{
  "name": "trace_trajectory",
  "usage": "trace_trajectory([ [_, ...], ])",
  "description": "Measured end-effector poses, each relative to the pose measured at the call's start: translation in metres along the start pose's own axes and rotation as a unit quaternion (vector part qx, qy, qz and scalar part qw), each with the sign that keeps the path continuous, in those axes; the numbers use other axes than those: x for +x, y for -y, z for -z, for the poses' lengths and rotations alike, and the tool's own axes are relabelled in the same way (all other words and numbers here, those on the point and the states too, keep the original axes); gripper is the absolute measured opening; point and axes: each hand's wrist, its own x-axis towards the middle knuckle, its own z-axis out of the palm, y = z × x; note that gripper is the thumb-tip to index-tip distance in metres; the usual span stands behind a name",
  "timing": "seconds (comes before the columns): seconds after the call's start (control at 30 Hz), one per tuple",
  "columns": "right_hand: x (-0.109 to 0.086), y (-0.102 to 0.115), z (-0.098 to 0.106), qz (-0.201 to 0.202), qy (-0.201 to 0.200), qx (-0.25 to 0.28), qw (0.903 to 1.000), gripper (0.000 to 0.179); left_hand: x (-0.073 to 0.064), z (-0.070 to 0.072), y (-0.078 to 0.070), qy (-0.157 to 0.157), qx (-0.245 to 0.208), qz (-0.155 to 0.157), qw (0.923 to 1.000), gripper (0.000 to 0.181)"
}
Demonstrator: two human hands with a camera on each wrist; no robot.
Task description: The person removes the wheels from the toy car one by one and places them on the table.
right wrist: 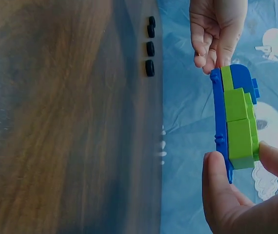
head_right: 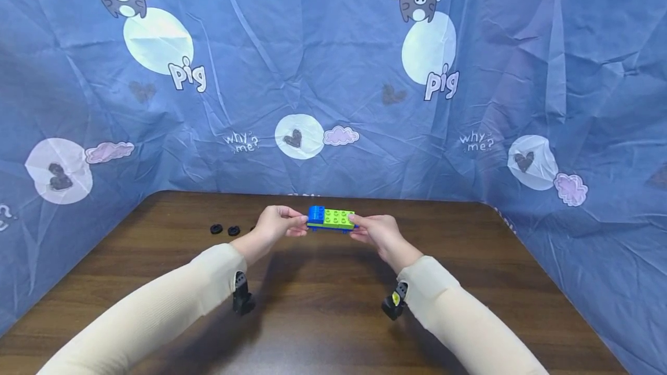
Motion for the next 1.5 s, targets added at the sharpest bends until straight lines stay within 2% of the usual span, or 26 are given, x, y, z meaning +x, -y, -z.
trace_trajectory([
  [0.27,0.018,-0.004,-0.003,-0.018,-0.004,0.001,0.9998,0.050,0.013,-0.002,0.003,-0.035,0.032,0.029,0.9985,0.012],
  [0.43,0.029,-0.009,-0.003,-0.036,-0.027,-0.001,0.9990,0.051,0.025,-0.008,0.012,-0.055,0.012,0.036,0.9978,0.012],
  [0.63,0.038,-0.014,-0.001,-0.061,-0.065,-0.019,0.9958,0.057,0.034,-0.014,0.021,-0.044,-0.005,0.068,0.9967,0.019],
  [0.83,0.046,-0.024,0.002,-0.076,-0.074,-0.022,0.9941,0.058,0.037,-0.016,0.028,-0.044,0.028,0.095,0.9941,0.029],
  [0.97,0.051,-0.030,0.001,-0.074,-0.091,-0.024,0.9928,0.059,0.037,-0.015,0.033,-0.040,0.041,0.105,0.9928,0.037],
  [1.1,0.053,-0.036,0.000,-0.080,-0.111,-0.049,0.9894,0.059,0.037,-0.017,0.038,-0.023,0.042,0.115,0.9922,0.043],
  [1.27,0.056,-0.038,0.000,-0.077,-0.121,-0.081,0.9864,0.058,0.037,-0.019,0.040,-0.007,0.054,0.112,0.9922,0.041],
  [1.37,0.057,-0.037,-0.001,-0.073,-0.122,-0.101,0.9846,0.055,0.038,-0.019,0.038,-0.009,0.070,0.108,0.9916,0.039],
  [1.5,0.059,-0.036,-0.001,-0.078,-0.120,-0.116,0.9829,0.053,0.041,-0.020,0.037,-0.018,0.086,0.123,0.9885,0.038],
])
